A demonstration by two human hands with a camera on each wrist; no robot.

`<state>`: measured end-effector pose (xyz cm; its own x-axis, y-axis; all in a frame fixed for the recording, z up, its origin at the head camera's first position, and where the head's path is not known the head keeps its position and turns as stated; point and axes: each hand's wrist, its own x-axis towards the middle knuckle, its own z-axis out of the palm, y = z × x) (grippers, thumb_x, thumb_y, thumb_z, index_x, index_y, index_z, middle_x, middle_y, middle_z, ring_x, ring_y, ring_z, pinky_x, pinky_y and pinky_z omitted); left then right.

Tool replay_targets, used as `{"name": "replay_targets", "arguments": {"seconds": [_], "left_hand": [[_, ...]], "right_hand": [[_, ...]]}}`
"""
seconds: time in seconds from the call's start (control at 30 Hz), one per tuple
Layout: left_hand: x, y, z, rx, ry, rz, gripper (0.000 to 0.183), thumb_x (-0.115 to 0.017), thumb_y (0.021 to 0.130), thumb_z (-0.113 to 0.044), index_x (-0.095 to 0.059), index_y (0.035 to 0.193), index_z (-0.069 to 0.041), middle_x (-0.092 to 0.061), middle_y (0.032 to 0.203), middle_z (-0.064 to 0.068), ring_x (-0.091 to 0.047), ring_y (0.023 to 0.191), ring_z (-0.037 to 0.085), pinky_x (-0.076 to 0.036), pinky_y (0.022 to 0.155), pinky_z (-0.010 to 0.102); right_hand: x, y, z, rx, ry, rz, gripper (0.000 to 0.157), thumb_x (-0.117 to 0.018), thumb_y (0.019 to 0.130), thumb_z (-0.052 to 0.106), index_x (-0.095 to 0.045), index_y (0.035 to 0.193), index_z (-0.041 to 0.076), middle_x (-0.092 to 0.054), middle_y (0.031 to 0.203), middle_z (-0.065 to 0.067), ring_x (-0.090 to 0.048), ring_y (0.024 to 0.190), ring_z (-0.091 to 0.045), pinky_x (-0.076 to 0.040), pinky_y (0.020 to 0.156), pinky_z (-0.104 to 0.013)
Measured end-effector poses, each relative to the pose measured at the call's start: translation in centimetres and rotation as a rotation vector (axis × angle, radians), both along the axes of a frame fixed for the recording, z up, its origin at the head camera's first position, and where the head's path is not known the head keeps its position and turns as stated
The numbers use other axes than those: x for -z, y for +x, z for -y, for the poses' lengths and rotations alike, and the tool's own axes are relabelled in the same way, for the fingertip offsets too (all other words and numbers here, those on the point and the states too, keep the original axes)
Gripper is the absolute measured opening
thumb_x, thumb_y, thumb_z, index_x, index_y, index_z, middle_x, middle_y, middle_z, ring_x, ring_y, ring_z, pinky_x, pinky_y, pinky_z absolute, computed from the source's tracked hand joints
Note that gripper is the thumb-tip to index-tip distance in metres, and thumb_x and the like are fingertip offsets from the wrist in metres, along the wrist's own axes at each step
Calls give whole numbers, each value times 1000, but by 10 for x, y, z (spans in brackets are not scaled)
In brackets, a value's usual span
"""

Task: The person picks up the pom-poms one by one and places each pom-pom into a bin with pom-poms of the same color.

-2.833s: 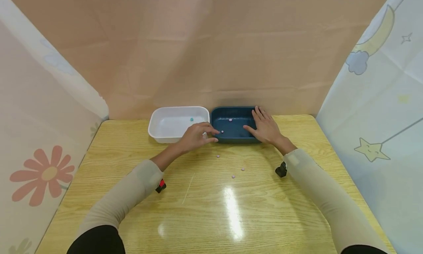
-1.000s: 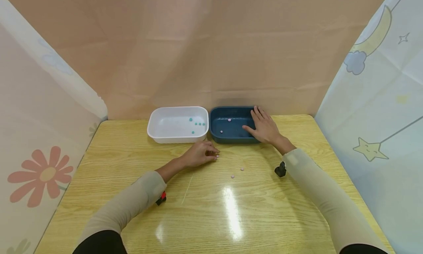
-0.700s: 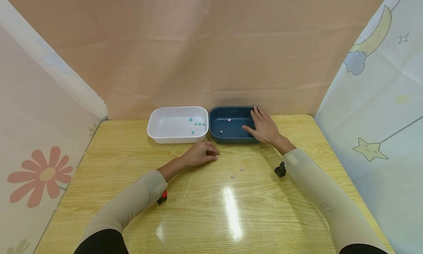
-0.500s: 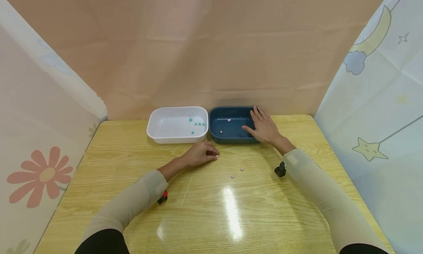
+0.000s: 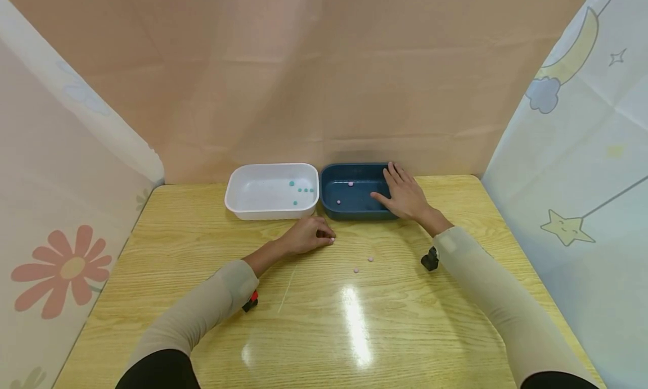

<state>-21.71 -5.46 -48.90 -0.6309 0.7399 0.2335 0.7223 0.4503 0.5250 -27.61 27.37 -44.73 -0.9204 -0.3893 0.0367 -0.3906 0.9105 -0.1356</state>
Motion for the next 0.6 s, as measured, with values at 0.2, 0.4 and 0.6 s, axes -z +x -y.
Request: {"name": "replay_targets", "arguments": {"seconds": [0.2, 0.4, 0.6], "left_hand": [[0, 0, 0, -3, 9, 4, 8, -82, 94, -13, -85, 100, -9, -77, 94, 1, -64, 82, 9, -52, 72, 20], [1, -1, 0, -9, 5, 14, 8, -82, 94, -13, -85, 100, -10, -77, 94, 0, -64, 82, 8, -52, 73, 20], [-1, 0, 0, 1, 12, 3, 8, -83, 94, -14, -86, 100, -10, -78, 94, -1, -65, 84, 8, -52, 74, 21]], "right_hand": [[1, -1, 0, 0, -3, -2, 91, -49, 109, 55, -15, 166, -8, -5, 175, -27, -2, 163, -43, -4, 131, -55], [1, -1, 0, -3, 4, -7, 91, -49, 109, 55, -15, 166, -8, -5, 175, -27, -3, 163, -43, -6, 131, -56], [2, -3, -1, -2, 1, -4, 92, -48, 109, 56, -15, 166, -7, -5, 175, -26, -3, 163, -43, -5, 131, -55]]}}
